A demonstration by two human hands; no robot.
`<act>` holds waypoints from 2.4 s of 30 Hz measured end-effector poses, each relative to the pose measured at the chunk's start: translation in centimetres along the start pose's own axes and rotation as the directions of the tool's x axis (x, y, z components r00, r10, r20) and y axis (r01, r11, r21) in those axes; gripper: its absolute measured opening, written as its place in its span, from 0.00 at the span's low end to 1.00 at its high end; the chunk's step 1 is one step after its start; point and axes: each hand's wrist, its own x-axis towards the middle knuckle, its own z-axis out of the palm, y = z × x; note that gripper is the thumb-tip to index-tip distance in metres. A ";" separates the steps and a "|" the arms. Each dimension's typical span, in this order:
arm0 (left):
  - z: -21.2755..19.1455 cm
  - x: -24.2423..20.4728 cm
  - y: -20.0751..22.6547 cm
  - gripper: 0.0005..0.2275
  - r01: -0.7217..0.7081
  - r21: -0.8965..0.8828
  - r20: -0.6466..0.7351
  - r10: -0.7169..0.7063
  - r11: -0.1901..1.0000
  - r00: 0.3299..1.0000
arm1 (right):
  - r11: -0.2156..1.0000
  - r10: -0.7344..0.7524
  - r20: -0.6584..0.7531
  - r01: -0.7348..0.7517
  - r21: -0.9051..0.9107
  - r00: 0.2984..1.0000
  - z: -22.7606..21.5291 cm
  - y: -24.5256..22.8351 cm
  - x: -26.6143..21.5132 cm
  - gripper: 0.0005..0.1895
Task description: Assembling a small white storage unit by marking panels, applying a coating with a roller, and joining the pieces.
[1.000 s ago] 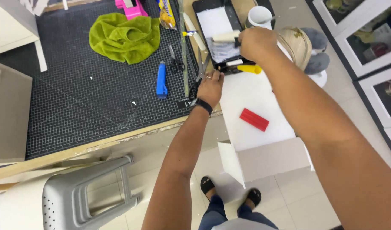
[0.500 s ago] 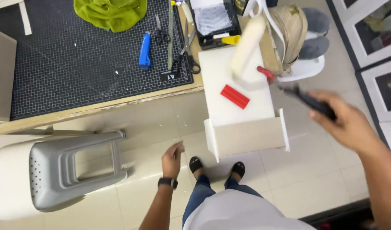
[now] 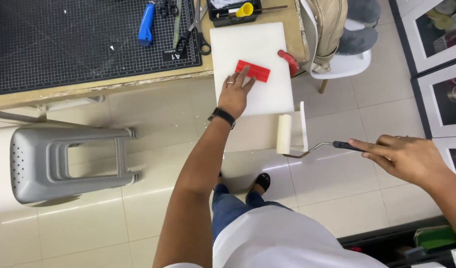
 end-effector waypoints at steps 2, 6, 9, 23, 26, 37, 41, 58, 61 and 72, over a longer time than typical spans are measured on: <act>-1.9 -1.0 0.9 0.33 0.105 -0.129 -0.196 -0.129 0.986 0.972 | 0.999 -0.041 -0.026 0.041 -0.022 0.999 0.0 1.3 -0.3 0.26; -9.9 -13.7 0.9 0.30 0.236 -0.585 -0.015 -0.301 0.776 0.953 | 0.993 -0.077 -0.045 0.073 -0.095 0.996 1.3 2.1 0.2 0.27; -8.9 -21.1 2.9 0.60 0.616 -0.742 0.458 -0.470 0.265 0.754 | 0.995 -0.068 0.044 0.071 -0.076 0.997 2.1 0.0 3.0 0.27; -1.9 -18.7 9.1 0.55 0.575 -0.723 0.176 -0.702 0.384 0.690 | 0.980 -0.102 0.236 0.138 -0.144 0.967 2.4 5.4 1.7 0.30; -1.7 -18.7 9.0 0.55 0.561 -0.715 0.135 -0.705 0.417 0.696 | 0.987 -0.146 0.242 0.126 0.095 0.959 0.5 -0.3 5.7 0.27; -1.9 -18.4 9.2 0.54 0.572 -0.729 0.157 -0.721 0.375 0.674 | 0.983 -0.153 0.166 0.167 -0.072 0.974 1.5 3.3 2.1 0.28; -2.9 -18.1 9.6 0.56 0.549 -0.756 0.143 -0.730 0.356 0.669 | 0.966 -0.155 0.051 0.162 -0.199 0.987 1.1 5.0 0.3 0.29; -1.5 -19.1 19.0 0.24 0.643 -0.729 0.512 -0.812 -0.237 0.281 | 0.998 -0.054 -0.270 0.058 0.007 0.961 1.7 2.8 2.0 0.21; -3.5 -16.4 21.3 0.15 0.553 -0.735 0.634 -0.689 -0.393 0.352 | 0.972 0.035 -0.286 0.033 0.231 0.957 2.4 1.4 1.4 0.21; -3.4 -13.0 20.7 0.15 0.413 -0.729 0.674 -0.679 -0.546 0.292 | 0.947 0.105 -0.230 -0.026 0.321 0.968 4.1 -0.6 -0.5 0.22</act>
